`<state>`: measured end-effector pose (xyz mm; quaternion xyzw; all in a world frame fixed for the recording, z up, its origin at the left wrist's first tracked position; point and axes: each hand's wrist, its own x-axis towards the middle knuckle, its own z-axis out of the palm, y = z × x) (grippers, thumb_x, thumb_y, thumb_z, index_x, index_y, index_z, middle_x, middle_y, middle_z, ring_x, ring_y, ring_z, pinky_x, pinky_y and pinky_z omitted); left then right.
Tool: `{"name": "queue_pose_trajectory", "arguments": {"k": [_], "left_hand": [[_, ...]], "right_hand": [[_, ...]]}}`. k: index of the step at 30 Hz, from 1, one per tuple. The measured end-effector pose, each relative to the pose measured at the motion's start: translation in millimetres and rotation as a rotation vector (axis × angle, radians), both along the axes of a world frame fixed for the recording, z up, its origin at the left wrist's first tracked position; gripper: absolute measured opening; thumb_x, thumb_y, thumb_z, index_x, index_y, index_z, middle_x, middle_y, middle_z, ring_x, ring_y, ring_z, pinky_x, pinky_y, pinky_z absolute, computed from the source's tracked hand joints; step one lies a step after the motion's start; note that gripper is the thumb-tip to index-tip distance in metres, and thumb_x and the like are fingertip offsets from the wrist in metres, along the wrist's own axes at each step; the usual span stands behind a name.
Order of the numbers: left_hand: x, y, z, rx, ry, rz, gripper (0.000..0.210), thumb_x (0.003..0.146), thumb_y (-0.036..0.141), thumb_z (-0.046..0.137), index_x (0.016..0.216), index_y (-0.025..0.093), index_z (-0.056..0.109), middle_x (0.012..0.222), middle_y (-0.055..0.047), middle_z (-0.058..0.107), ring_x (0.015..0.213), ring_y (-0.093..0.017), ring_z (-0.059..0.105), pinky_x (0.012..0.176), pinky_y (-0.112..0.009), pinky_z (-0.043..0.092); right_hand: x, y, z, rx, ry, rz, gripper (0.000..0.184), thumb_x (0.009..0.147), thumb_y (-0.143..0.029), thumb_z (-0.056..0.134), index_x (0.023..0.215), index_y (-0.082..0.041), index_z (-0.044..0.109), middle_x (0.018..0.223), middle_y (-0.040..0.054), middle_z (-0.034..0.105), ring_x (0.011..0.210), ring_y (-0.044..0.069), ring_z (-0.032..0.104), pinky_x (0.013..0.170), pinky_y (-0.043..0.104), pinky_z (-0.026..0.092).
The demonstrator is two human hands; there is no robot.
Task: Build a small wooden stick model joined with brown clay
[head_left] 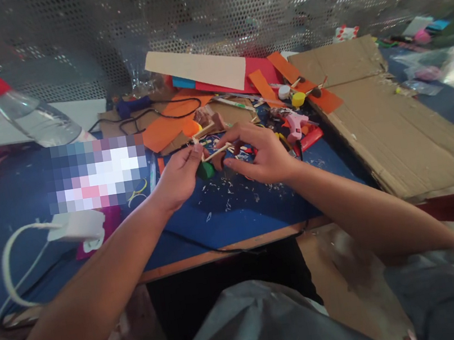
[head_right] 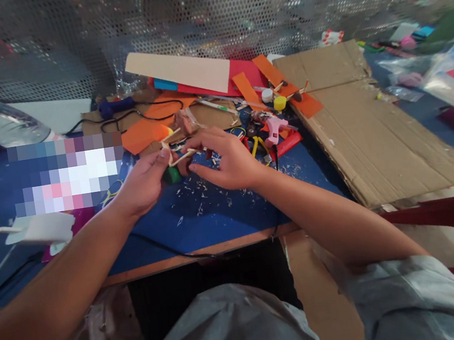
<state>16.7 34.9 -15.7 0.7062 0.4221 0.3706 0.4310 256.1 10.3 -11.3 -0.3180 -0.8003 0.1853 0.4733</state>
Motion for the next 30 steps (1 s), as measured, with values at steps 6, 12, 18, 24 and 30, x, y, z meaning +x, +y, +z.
{"name": "queue_pose_trajectory", "arguments": {"k": [6, 12, 18, 24, 30], "left_hand": [[-1, -3, 13.0, 0.075, 0.137, -0.009, 0.071, 0.102, 0.09, 0.052, 0.088, 0.022, 0.069, 0.08, -0.003, 0.064, 0.079, -0.021, 0.055, 0.077, -0.036, 0.045], [-1, -3, 15.9, 0.097, 0.164, -0.025, 0.072, 0.102, 0.091, 0.049, 0.084, 0.023, 0.064, 0.078, -0.004, 0.061, 0.078, -0.022, 0.053, 0.074, -0.036, 0.044], [-1, -3, 12.8, 0.138, 0.165, -0.041, 0.072, 0.104, 0.09, 0.048, 0.086, 0.022, 0.067, 0.078, -0.003, 0.061, 0.078, -0.022, 0.055, 0.072, -0.035, 0.044], [0, -3, 13.2, 0.115, 0.192, -0.042, 0.078, 0.101, 0.094, 0.046, 0.087, 0.021, 0.067, 0.08, -0.004, 0.061, 0.08, -0.022, 0.056, 0.075, -0.037, 0.044], [-1, -2, 10.3, 0.097, 0.151, -0.044, 0.074, 0.102, 0.092, 0.05, 0.086, 0.021, 0.065, 0.082, -0.004, 0.066, 0.085, -0.023, 0.06, 0.083, -0.038, 0.05]], "right_hand": [[4, 3, 1.5, 0.024, -0.103, 0.057, 0.019, 0.104, -0.032, 0.074, 0.12, -0.026, 0.083, 0.112, 0.0066, 0.088, 0.104, 0.024, 0.08, 0.095, 0.042, 0.064], [7, 5, 4.5, 0.042, -0.157, 0.091, 0.02, 0.108, -0.033, 0.073, 0.122, -0.029, 0.087, 0.112, 0.0052, 0.091, 0.108, 0.024, 0.083, 0.103, 0.043, 0.065], [5, 3, 6.0, 0.048, -0.121, 0.106, 0.02, 0.111, -0.031, 0.071, 0.116, -0.03, 0.089, 0.102, 0.0029, 0.091, 0.1, 0.022, 0.085, 0.101, 0.042, 0.066], [6, 2, 7.9, 0.032, -0.144, 0.116, 0.021, 0.108, -0.022, 0.071, 0.117, -0.028, 0.089, 0.103, 0.0026, 0.091, 0.098, 0.021, 0.085, 0.097, 0.037, 0.066], [9, 4, 6.3, 0.087, -0.159, 0.162, 0.035, 0.106, -0.021, 0.073, 0.139, -0.028, 0.083, 0.123, 0.0054, 0.09, 0.118, 0.023, 0.084, 0.11, 0.041, 0.065]]}}
